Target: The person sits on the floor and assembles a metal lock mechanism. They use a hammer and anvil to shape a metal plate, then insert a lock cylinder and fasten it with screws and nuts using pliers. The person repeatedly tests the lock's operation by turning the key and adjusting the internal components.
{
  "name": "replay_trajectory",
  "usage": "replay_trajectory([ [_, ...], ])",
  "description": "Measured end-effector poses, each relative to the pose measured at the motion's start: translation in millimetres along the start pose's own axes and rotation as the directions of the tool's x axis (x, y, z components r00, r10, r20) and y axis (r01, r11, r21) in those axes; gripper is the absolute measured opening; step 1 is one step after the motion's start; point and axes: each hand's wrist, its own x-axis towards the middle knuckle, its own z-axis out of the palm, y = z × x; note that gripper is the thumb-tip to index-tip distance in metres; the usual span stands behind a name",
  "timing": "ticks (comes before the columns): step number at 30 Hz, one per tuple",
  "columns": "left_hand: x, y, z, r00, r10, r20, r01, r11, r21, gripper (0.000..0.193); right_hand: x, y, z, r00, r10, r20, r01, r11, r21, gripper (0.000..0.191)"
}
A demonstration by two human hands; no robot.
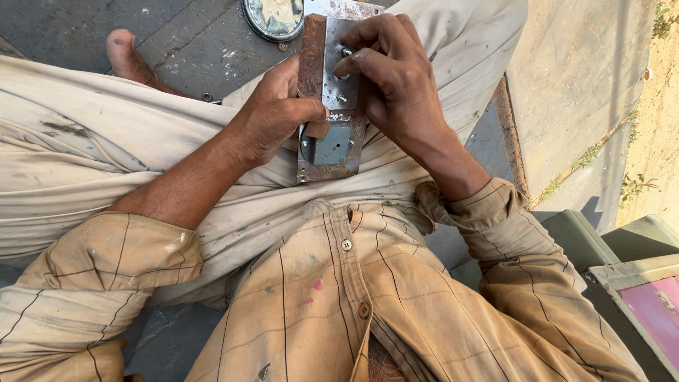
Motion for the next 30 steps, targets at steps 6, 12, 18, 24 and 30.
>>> replay_trajectory([
  [6, 0, -1, -3, 0.997, 0.072, -0.005, -0.072, 0.997, -0.001, 0.049, -22, -7, 7, 0.967, 0.237, 0.087, -0.245, 0.965, 0.093, 0.019],
  [12, -1, 1, -1, 1.0, 0.005, -0.008, -0.005, 1.0, -0.018, 0.042, -31, -7, 19, 0.995, 0.058, 0.083, -0.058, 0.998, -0.002, 0.014],
  [18, -1, 6, 1, 1.0, -0.005, 0.008, 0.005, 0.999, -0.045, 0.044, -34, -14, 13, 0.985, 0.172, 0.024, -0.173, 0.977, 0.126, 0.022],
  [24, 1, 4, 2, 1.0, -0.02, -0.003, 0.02, 0.999, -0.042, 0.048, -31, -15, 12, 0.997, 0.066, 0.029, -0.068, 0.994, 0.084, 0.02],
  [30, 1, 3, 0, 1.0, -0.009, 0.01, 0.009, 0.998, -0.07, 0.055, -32, -20, 8, 0.966, 0.256, 0.029, -0.257, 0.949, 0.18, 0.018],
])
